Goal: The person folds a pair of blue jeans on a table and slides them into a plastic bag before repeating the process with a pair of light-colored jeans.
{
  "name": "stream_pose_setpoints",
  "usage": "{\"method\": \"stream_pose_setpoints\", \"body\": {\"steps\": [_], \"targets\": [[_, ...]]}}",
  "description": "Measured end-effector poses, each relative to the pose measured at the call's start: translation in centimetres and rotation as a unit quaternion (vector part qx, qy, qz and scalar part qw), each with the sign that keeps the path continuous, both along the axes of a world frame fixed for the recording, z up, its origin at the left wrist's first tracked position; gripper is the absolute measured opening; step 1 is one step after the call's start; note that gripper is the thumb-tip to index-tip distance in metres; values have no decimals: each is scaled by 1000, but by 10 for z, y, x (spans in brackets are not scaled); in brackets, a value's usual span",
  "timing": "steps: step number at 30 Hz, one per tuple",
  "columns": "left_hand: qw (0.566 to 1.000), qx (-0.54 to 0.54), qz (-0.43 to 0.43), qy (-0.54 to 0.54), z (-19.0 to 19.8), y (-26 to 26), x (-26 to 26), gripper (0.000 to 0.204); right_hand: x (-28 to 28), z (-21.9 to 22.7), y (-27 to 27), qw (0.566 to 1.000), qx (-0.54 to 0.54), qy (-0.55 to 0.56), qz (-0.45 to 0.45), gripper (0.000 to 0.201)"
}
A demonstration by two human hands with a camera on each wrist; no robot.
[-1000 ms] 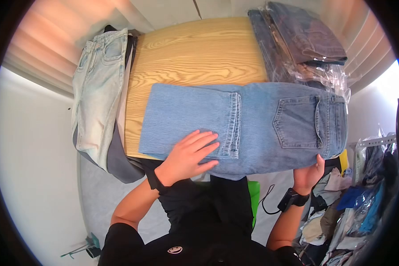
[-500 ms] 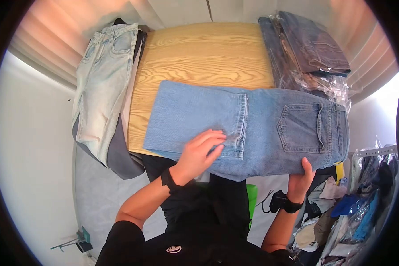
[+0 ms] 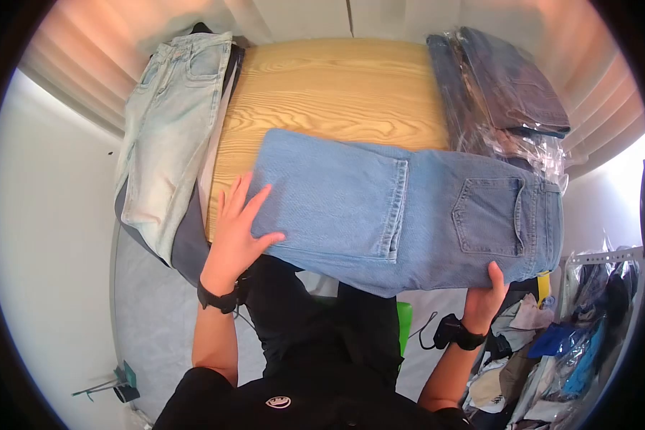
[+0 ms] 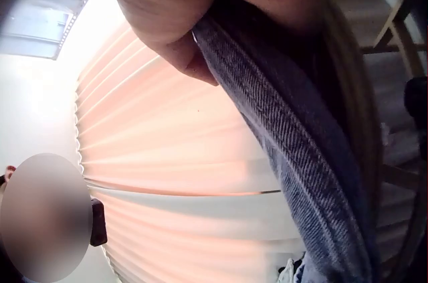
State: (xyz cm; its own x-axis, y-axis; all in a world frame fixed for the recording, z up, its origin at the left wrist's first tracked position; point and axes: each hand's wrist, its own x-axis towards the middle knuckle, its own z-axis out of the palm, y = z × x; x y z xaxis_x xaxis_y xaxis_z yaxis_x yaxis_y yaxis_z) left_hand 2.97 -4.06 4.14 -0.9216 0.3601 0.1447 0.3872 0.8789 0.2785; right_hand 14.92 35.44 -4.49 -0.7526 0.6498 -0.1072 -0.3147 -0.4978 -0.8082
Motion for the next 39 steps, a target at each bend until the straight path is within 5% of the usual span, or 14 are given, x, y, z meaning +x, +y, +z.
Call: {"method": "stream_pose_setpoints", "body": {"steps": [2, 8, 12, 15, 21, 27, 33, 34, 37, 39], "targets": [[997, 50, 27, -55, -32, -15, 0, 76, -1, 0, 0, 1000, -11, -5, -13, 67], [987, -21, 9, -159, -22, -28, -13, 91, 0, -7, 6, 1000, 10, -3, -5, 59], [991, 7, -91, -97, -2, -23, -54, 95, 2, -12, 10, 1000, -4, -8, -2, 54], [983, -59, -139, -109, -26, -26, -87, 103, -2, -3, 3, 1000, 2, 0, -11, 52], [981, -80, -113, -139, -21, -22, -101, 129, 0, -12, 9, 1000, 3, -5, -4, 53], [978, -107, -109, -142, -18, -16, -112, 132, -1, -11, 6, 1000, 0, 8, -12, 52], [983, 101, -59, -143, -33, -38, -70, 98, -1, -14, 0, 998, -30, 47, -39, 56], [974, 191, -34, -118, -34, -42, -56, 71, 0, -10, -7, 997, -12, 57, -59, 56], [819, 516, 168, -186, -41, -66, -30, 53, -8, 12, -29, 992, 41, 72, -97, 58], [752, 574, 207, -248, -34, -69, -11, 44, -10, 29, -39, 990, 79, 52, -106, 59]]}}
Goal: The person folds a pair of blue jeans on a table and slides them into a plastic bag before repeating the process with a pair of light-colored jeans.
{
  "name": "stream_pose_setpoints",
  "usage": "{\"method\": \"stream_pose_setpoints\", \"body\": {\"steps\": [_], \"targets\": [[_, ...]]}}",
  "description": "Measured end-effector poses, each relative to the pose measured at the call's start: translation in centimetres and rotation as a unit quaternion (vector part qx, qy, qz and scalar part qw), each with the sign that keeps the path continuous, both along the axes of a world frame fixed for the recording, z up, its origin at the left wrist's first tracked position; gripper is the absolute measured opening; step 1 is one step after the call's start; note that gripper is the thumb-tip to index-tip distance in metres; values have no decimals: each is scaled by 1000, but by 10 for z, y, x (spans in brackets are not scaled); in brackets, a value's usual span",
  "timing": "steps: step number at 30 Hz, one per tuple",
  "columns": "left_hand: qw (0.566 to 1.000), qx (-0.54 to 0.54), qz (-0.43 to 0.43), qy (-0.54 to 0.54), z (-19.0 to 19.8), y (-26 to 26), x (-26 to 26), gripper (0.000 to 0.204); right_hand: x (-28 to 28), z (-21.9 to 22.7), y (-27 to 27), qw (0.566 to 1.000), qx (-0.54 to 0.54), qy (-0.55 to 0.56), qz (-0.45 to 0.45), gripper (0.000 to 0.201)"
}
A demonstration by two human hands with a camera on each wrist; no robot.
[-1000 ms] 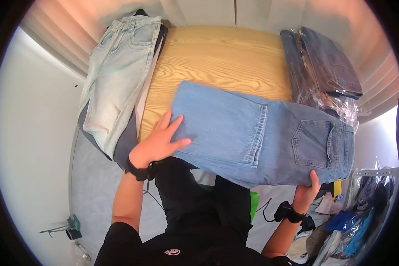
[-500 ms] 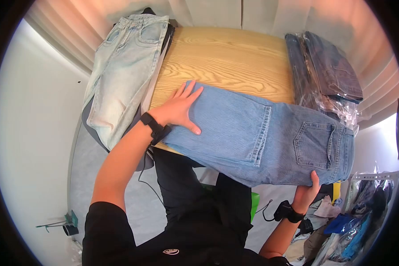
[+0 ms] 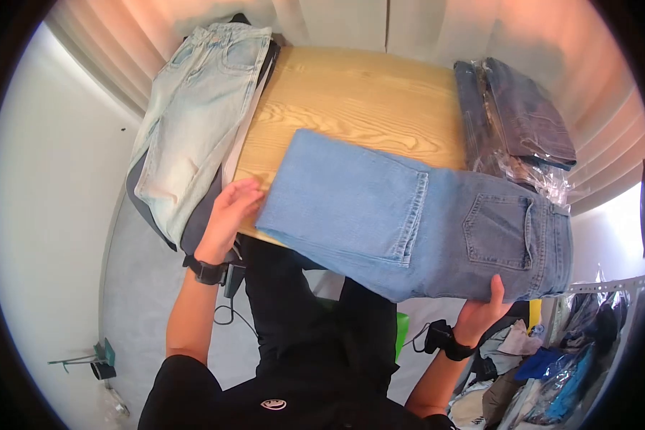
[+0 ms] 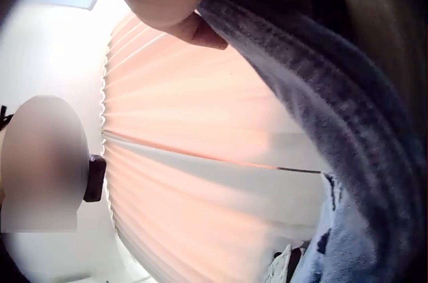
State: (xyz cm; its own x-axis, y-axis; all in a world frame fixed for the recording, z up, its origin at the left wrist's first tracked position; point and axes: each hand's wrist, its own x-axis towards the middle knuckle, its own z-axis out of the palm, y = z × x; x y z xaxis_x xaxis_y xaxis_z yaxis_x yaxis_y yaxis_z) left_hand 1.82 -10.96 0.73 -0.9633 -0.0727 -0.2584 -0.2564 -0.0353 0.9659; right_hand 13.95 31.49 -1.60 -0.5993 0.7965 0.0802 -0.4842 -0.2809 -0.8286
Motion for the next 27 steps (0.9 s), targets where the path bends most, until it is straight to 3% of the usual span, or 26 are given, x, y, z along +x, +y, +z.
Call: {"method": "stream_pose_setpoints", "body": {"steps": [1, 3, 6, 7, 8, 9, 11, 13, 15, 18, 26, 27], "targets": [[998, 44, 13, -34, 3, -1, 7, 40, -2, 7, -5, 1000, 12, -5, -11, 59], [1000, 24, -2, 0, -6, -5, 12, 40, -11, 19, -19, 999, 37, -7, -29, 58], [998, 45, -6, 36, -17, -9, 15, 44, -15, 32, -57, 962, 237, -118, -73, 52], [997, 61, -8, 43, -24, -12, 17, 45, -17, 36, -81, 934, 332, -132, -17, 49], [996, 75, -12, 50, -27, -14, 17, 45, -19, 39, -104, 896, 422, -132, 33, 46], [997, 63, -10, 40, -25, -16, 16, 47, -31, 48, -130, 839, 521, -132, 85, 55], [999, 41, -8, 16, -22, -16, 19, 50, -56, 65, -181, 700, 687, -80, 181, 73], [999, 2, 5, 32, -29, -15, 19, 53, -70, 26, -212, 590, 767, -122, 222, 66], [997, -37, 12, 63, -29, -14, 17, 60, -72, 16, -217, 595, 756, -144, 233, 64], [995, -10, -12, 100, -27, -15, 21, 59, -74, 7, -214, 598, 746, -147, 253, 65], [995, -52, -51, 67, -30, -15, 31, 46, -63, 18, -196, 601, 743, -183, 231, 52], [995, -50, -49, 67, -27, -10, 33, 47, -65, 19, -196, 628, 729, -169, 215, 51]]}}
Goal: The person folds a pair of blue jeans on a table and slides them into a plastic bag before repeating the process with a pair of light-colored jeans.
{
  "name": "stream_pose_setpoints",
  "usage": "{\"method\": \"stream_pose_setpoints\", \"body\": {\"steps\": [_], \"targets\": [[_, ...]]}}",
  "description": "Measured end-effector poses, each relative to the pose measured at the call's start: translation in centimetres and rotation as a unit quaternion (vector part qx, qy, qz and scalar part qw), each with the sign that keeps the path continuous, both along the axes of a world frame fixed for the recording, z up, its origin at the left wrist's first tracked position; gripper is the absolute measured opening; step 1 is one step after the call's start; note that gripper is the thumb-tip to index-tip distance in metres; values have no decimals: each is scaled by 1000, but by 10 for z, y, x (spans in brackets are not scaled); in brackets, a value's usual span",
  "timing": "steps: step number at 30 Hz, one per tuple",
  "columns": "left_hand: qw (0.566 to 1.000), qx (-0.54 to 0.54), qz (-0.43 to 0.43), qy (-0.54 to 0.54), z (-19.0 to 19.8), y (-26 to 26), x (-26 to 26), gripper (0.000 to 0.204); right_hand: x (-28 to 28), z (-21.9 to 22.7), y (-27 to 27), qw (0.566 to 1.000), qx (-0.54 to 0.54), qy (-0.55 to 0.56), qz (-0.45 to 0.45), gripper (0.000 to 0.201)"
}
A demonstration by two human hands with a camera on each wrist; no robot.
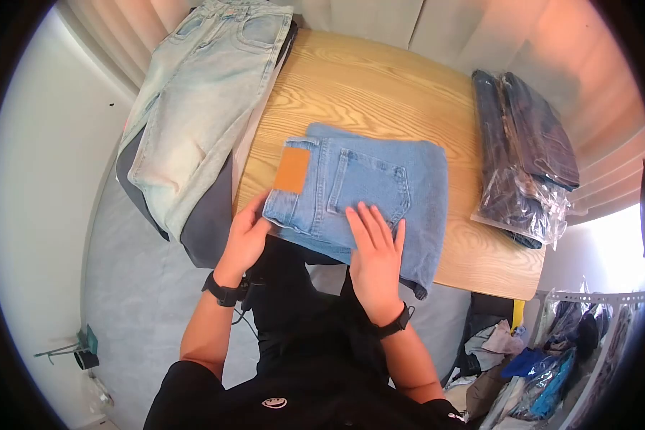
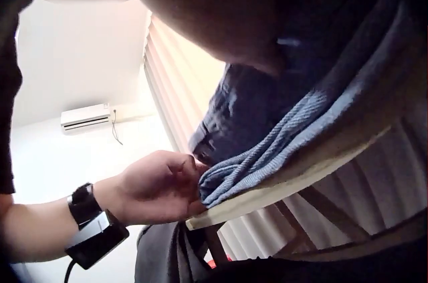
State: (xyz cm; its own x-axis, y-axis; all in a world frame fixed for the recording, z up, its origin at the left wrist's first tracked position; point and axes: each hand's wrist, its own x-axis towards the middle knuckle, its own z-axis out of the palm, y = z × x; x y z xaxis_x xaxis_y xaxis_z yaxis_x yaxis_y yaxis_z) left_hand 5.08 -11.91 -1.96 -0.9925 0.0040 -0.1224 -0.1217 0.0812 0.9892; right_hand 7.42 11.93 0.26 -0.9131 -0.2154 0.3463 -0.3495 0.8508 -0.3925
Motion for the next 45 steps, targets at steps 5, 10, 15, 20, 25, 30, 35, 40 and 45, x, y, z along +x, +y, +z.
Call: {"method": "stream_pose_setpoints", "body": {"steps": [5, 10, 15, 20, 25, 30, 35, 40, 45], "targets": [[989, 136, 45, 26, -5, -1, 2, 56, -13, -7, -12, 997, -22, 70, -4, 49], [982, 158, 13, -99, 18, -15, -20, 65, 14, -1, 8, 997, -43, 17, 60, 49], [997, -46, -34, -51, 33, -8, -54, 78, 59, -1, 62, 984, 2, 123, -131, 49], [905, -373, -157, 132, 56, -20, -120, 86, 61, 12, 108, 943, -124, -222, -215, 66], [922, -256, -274, 90, 50, -2, -166, 70, 9, 19, 131, 945, -201, -96, -240, 62], [897, -357, -261, 10, 60, 10, -120, 55, 9, 6, 134, 877, -466, -74, -87, 71], [910, -221, -309, -165, 69, 4, -88, 30, 29, 9, 103, 924, -356, -112, -80, 66], [984, -73, -141, -79, 24, -15, -123, 18, 31, 31, 57, 998, -53, 9, 21, 51], [977, -157, 21, 145, 4, -1, -134, 14, 23, 27, 44, 996, 26, -51, 73, 47]]}}
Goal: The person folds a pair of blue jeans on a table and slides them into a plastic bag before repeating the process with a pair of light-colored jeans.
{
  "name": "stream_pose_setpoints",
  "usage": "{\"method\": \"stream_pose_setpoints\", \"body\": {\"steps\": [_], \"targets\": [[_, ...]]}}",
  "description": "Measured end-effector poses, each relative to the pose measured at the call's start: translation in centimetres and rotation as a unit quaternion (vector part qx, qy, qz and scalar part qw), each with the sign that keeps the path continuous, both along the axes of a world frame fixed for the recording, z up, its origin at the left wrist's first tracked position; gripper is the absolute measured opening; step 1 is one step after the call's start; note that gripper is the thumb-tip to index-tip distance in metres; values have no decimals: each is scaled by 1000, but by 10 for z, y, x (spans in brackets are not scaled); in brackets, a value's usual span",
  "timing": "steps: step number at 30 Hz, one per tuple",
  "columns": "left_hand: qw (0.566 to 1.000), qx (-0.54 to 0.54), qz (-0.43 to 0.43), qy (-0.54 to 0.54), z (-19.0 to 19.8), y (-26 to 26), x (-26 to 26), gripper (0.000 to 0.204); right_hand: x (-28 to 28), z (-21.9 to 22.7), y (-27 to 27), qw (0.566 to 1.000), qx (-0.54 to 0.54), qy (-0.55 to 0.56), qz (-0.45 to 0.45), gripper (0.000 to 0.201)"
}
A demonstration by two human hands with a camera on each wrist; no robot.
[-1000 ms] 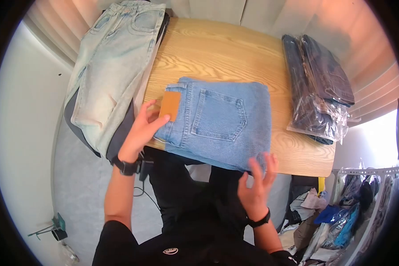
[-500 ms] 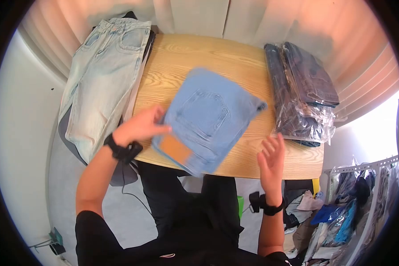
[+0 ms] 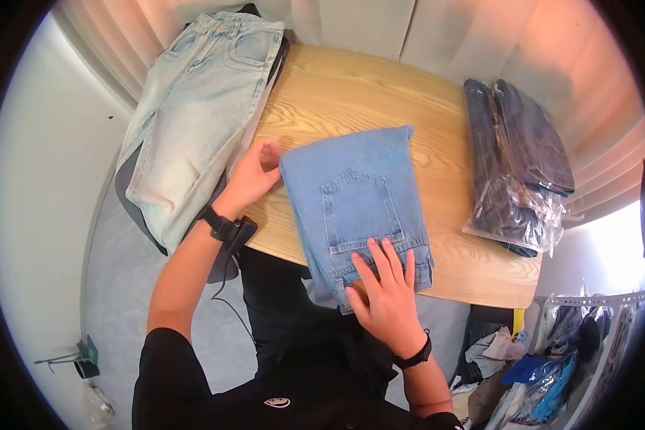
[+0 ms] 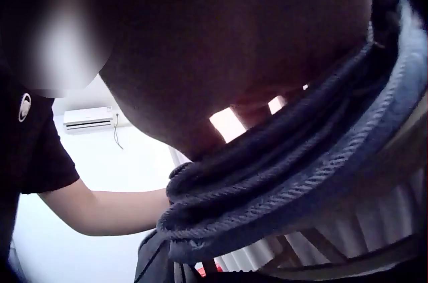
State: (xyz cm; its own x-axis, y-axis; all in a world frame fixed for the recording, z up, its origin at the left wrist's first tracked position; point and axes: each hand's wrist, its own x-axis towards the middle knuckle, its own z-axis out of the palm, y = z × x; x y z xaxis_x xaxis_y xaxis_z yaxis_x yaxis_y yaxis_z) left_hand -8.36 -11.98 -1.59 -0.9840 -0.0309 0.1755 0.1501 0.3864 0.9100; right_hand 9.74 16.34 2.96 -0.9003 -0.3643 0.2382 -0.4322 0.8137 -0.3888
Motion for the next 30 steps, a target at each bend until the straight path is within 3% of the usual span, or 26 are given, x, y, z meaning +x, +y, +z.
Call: {"method": "stream_pose_setpoints", "body": {"steps": [3, 9, 12, 15, 18, 21, 24, 26, 28, 30], "targets": [[979, -125, -109, 116, 15, 0, -10, 12, 2, 0, 1, 1000, 13, -13, 11, 48], [996, -73, -44, -33, 2, -4, -22, 7, 7, -3, 2, 999, 36, -24, 19, 53], [993, -117, -3, -12, 0, 0, -21, 9, 9, -4, 1, 999, 37, -21, 18, 54], [997, -73, 11, -30, -13, -2, -27, 12, 14, -4, 1, 999, 25, -23, 23, 55], [988, 6, -29, -151, -11, -10, -32, 10, 16, 4, 5, 998, -11, -31, 48, 57], [998, 29, 26, 50, -33, -38, -38, 21, 10, 22, 23, 991, -35, -73, 106, 57], [1000, 6, 14, 0, 23, -7, 14, 34, -11, 51, 44, 965, -177, -148, 123, 57], [977, -188, -46, 88, 45, 34, 51, 47, -37, 74, 49, 964, -161, -140, 159, 57], [948, -295, -97, 74, 37, 53, 74, 74, -71, 94, 47, 957, -144, -149, 204, 58], [926, -358, -121, 21, 44, 74, 88, 94, -114, 85, 39, 958, -64, -144, 238, 65]]}}
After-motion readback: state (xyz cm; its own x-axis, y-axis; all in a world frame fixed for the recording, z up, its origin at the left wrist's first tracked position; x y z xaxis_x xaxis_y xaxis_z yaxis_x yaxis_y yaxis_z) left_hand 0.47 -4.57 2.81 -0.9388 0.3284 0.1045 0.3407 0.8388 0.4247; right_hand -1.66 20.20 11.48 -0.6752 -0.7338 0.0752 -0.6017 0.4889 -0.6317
